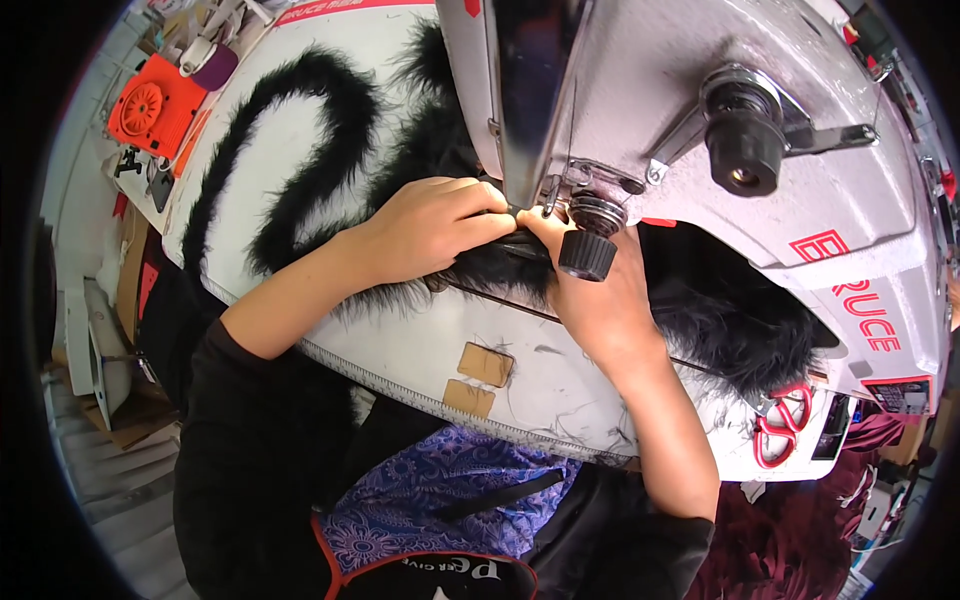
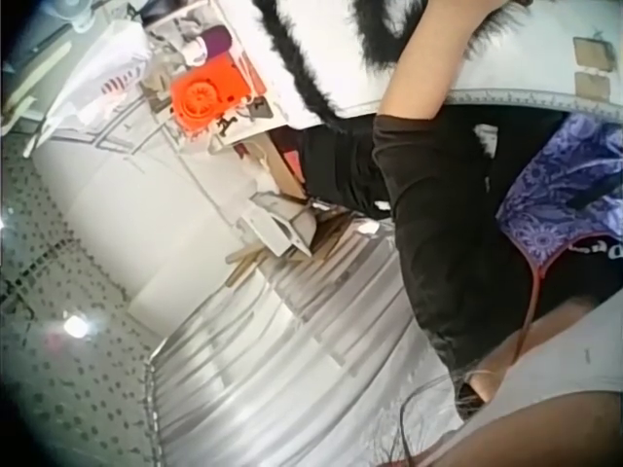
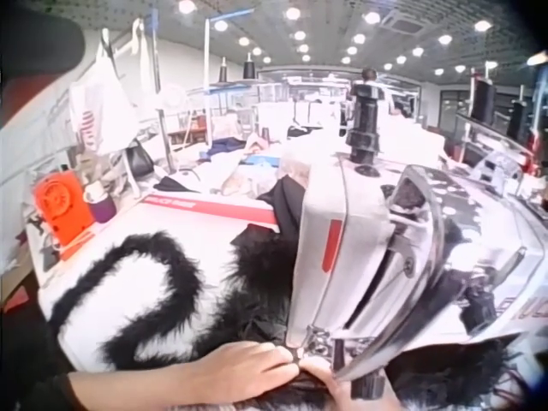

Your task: The person is using an industrial sewing machine to attach black fur trim to a garment.

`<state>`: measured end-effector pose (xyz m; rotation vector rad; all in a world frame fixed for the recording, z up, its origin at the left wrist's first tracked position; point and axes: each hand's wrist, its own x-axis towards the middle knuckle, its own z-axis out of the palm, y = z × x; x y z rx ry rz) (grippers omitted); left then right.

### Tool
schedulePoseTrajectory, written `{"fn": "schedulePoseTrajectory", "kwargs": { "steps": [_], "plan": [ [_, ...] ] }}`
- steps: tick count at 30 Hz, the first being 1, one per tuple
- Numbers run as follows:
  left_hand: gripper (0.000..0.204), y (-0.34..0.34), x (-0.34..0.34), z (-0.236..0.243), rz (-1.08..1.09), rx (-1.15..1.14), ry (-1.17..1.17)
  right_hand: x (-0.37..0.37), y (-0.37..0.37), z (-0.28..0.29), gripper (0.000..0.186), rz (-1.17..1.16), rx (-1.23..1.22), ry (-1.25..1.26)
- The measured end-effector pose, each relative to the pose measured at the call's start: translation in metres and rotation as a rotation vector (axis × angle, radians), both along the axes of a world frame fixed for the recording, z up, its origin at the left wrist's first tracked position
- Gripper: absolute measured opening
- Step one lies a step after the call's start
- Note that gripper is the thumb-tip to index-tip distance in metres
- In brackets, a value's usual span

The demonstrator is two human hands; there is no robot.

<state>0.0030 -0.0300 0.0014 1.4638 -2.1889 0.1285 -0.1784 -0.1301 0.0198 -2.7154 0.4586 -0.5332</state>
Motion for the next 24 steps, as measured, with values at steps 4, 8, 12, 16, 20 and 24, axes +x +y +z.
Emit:
{"fn": "schedulePoseTrajectory", "kwargs": {
  "steps": [4,8,12,16,20,24],
  "plan": [
    [0.023,0.003,0.007,0.003,-0.092,-0.062,-0.143,-0.005,0.001,-0.009,0.054,0.035,-0.003,-0.010],
    [0.023,0.004,0.010,0.000,-0.185,-0.256,-0.277,-0.012,0.007,-0.008,0.055,0.047,-0.113,0.040],
    [0.022,0.008,0.018,0.000,-0.246,-0.237,-0.236,-0.015,0.007,-0.007,0.051,0.078,-0.182,0.030],
    [0.023,0.012,0.016,-0.001,-0.209,-0.261,-0.227,-0.015,0.008,-0.005,0.041,0.085,-0.263,0.006],
    [0.022,0.010,0.015,-0.004,-0.240,-0.329,-0.218,-0.014,0.008,-0.003,0.033,0.099,-0.293,0.007],
    [0.021,0.014,0.014,-0.004,-0.221,-0.237,-0.198,-0.014,0.008,-0.003,0.036,0.101,-0.259,-0.005]
  ]
}}
